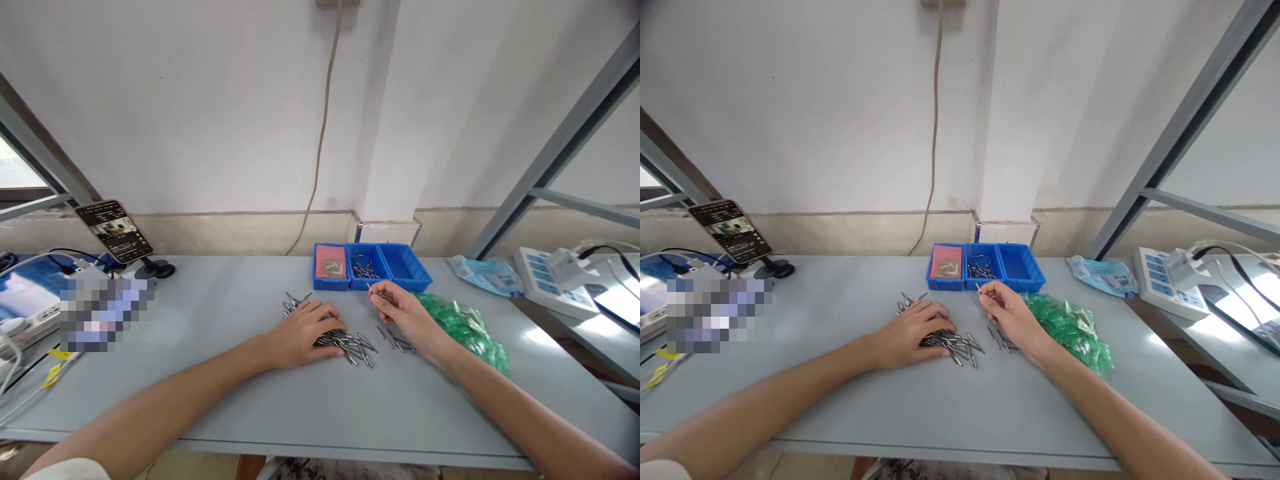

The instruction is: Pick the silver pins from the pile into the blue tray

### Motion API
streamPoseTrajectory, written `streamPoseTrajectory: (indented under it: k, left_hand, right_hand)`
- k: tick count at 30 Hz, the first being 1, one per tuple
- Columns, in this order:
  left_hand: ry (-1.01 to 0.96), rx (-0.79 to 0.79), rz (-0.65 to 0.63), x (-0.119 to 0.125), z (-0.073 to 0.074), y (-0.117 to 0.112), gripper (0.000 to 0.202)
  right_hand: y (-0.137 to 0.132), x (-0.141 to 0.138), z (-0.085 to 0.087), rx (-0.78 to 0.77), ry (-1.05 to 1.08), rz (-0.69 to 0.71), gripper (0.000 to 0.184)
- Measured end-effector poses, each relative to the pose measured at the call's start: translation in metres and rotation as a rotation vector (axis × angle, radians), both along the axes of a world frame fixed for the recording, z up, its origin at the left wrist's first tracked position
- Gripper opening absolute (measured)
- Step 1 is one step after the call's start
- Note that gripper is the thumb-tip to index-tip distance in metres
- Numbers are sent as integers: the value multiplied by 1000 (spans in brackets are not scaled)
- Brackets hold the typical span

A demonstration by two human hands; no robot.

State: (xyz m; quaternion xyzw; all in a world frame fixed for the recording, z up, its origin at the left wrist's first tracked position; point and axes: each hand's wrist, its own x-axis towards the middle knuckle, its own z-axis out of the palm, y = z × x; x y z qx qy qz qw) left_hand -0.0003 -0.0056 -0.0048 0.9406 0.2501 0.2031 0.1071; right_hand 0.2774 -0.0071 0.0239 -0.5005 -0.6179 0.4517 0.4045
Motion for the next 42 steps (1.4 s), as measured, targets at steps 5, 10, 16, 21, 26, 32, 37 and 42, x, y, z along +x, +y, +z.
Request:
streamPoseTrajectory:
  k: [5,10,16,21,26,32,37,42]
  left_hand:
    - [-6,-6,2,0,1,0,36]
    - [-1,-21,0,0,1,0,35]
    - [-2,-12,2,1,1,-1,35]
    - [7,-11,2,1,3,0,34]
    - [5,-18,1,1,2,-1,32]
    - [-4,-14,5,1,2,-2,32]
    - [7,-16,7,1,4,-2,31]
    - [5,-12,7,1,4,-2,31]
  right_hand:
    - [0,0,2,42,-33,-24,33]
    - [0,-1,2,45,-33,-20,29]
    - [-2,-2,5,26,9,-25,32]
    - [-1,-2,5,12,69,-22,37]
    - [1,-1,2,-16,101,-20,38]
    - [2,1,-2,-43,188,-8,37]
    - [2,2,-4,-74,256,-2,35]
    - [3,0,-4,-31,248,-11,35]
